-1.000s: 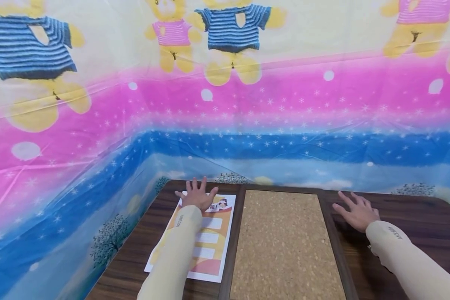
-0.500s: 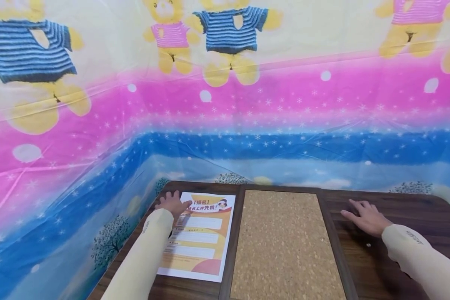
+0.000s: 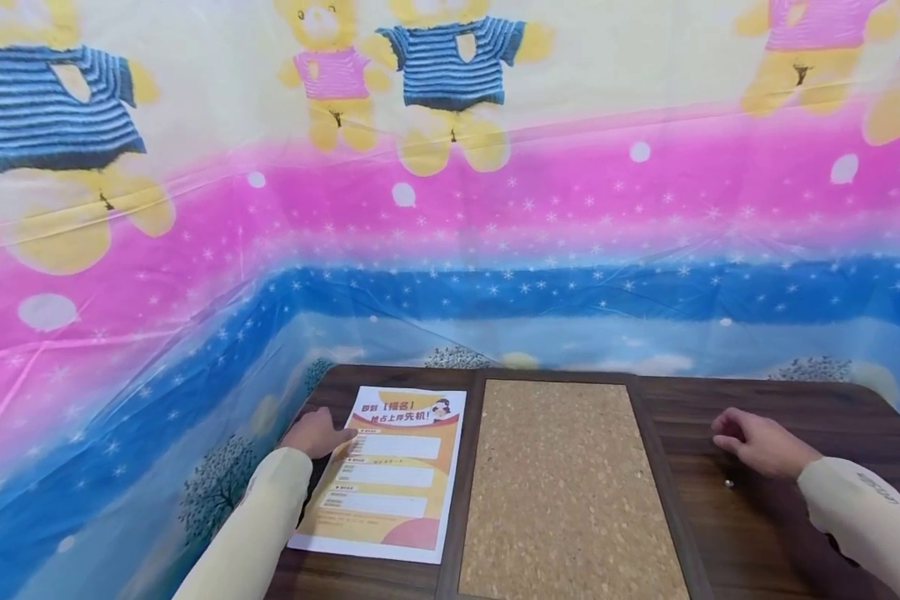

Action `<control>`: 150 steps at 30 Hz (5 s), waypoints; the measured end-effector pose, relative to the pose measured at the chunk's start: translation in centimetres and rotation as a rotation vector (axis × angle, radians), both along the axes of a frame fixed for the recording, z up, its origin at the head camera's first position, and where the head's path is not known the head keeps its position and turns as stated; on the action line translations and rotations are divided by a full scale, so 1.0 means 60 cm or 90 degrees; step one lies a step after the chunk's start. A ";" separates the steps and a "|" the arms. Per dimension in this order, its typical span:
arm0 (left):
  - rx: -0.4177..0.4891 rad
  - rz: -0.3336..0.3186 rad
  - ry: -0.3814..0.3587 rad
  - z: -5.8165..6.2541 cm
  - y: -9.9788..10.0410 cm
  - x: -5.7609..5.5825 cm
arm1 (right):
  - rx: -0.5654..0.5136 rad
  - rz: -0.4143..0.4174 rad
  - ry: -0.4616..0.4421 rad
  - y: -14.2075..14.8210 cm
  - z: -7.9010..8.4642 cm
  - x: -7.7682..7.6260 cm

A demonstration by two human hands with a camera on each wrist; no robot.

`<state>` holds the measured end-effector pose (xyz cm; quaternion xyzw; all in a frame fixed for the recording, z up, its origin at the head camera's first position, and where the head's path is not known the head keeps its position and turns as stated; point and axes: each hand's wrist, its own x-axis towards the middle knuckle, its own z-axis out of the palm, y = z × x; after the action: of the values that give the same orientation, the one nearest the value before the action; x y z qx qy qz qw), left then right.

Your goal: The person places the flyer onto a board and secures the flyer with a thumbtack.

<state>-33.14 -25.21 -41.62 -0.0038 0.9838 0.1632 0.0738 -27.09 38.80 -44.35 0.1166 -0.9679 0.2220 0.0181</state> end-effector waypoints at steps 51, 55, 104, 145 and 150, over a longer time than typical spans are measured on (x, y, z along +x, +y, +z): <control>0.069 0.061 0.017 -0.016 0.009 0.032 | -0.020 0.036 -0.134 0.000 -0.024 0.031; 0.087 0.083 0.005 -0.013 -0.003 0.041 | -0.026 0.032 -0.142 -0.002 -0.023 0.032; 0.166 0.076 0.205 0.053 0.013 0.073 | -0.032 -0.007 -0.060 -0.012 0.025 0.035; 0.199 -0.076 0.136 -0.031 0.273 0.022 | -0.028 0.048 0.033 -0.034 0.079 0.053; 0.177 -0.065 0.108 -0.039 0.281 0.021 | -0.033 0.080 0.024 -0.037 0.075 0.050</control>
<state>-31.91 -8.36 -43.98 0.0702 0.9534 0.2933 -0.0015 -24.08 36.57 -39.85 0.1809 -0.9520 0.2457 0.0256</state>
